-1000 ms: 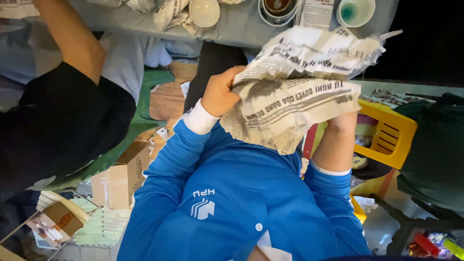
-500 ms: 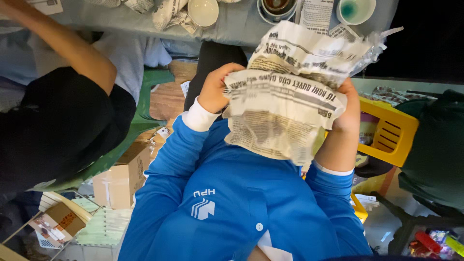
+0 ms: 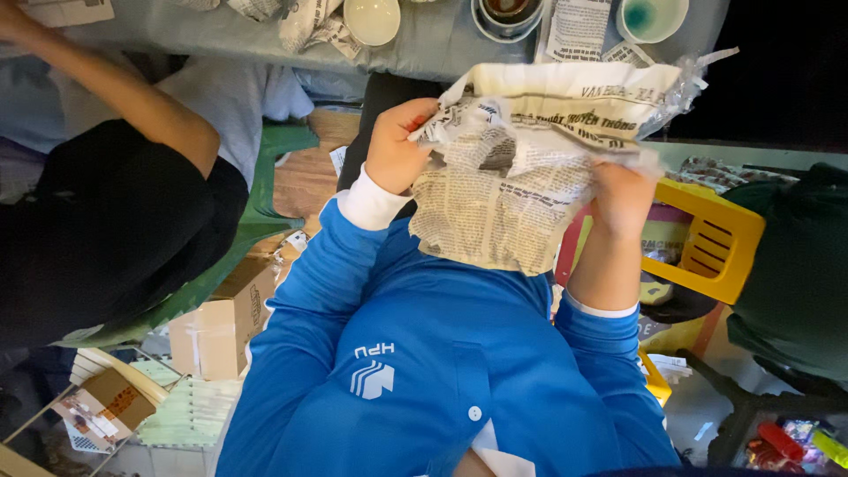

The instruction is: The person sits at a table and wraps ceramic bowls and cups in sheets of newspaper, folding and crumpling the paper around each piece and placing the wrapped items on the table with other already wrapped ceramics.

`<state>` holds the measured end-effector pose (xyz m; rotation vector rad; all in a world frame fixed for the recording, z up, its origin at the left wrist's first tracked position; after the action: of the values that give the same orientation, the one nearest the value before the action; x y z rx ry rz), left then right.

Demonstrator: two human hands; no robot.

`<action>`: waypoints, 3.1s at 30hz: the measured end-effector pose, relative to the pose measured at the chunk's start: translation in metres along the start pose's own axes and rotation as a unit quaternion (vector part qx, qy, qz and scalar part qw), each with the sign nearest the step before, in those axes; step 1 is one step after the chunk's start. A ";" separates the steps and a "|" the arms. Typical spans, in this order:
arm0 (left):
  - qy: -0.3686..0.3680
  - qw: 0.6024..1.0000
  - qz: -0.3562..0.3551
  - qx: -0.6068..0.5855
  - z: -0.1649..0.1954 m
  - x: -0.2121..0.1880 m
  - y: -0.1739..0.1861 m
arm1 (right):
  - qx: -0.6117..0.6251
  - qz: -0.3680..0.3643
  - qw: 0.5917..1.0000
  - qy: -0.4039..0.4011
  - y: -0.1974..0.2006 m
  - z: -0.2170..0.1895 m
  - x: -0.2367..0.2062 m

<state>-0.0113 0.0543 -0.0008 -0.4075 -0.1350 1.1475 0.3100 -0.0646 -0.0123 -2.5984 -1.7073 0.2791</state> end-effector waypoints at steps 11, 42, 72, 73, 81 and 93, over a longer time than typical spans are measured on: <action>-0.007 0.995 -0.063 -0.072 0.033 0.004 -0.007 | 0.057 -0.008 0.996 -0.066 -0.030 -0.029 -0.001; 0.107 0.973 -0.144 -0.142 -0.022 -0.004 0.007 | 0.051 -0.062 0.988 -0.130 0.016 0.034 -0.004; -0.147 0.910 -0.359 0.148 0.056 0.025 -0.047 | -0.540 -0.432 0.714 -0.112 -0.088 -0.064 0.021; -0.152 0.915 -0.352 0.128 0.054 0.026 -0.042 | -0.482 -0.396 0.769 -0.138 -0.088 -0.059 0.020; 0.108 0.947 -0.185 -0.239 -0.015 0.024 0.002 | 0.062 -0.103 0.988 -0.093 -0.052 -0.001 0.017; 0.033 0.979 -0.124 -0.158 0.027 -0.015 -0.055 | 0.228 -0.088 0.959 -0.143 -0.062 0.032 0.005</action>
<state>0.0213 0.0279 0.0468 -0.6905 -0.3042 0.8653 0.2507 -0.0375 -0.0376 -2.1359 -1.6825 0.9557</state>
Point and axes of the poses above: each hand's wrist, its own x-axis towards the middle knuckle, its own y-axis out of the back of the hand, z = x × y, the point moved 4 cm from there along x, towards the middle knuckle, and after that the axes turned 8 degrees about -x, right-handed, at the moved point
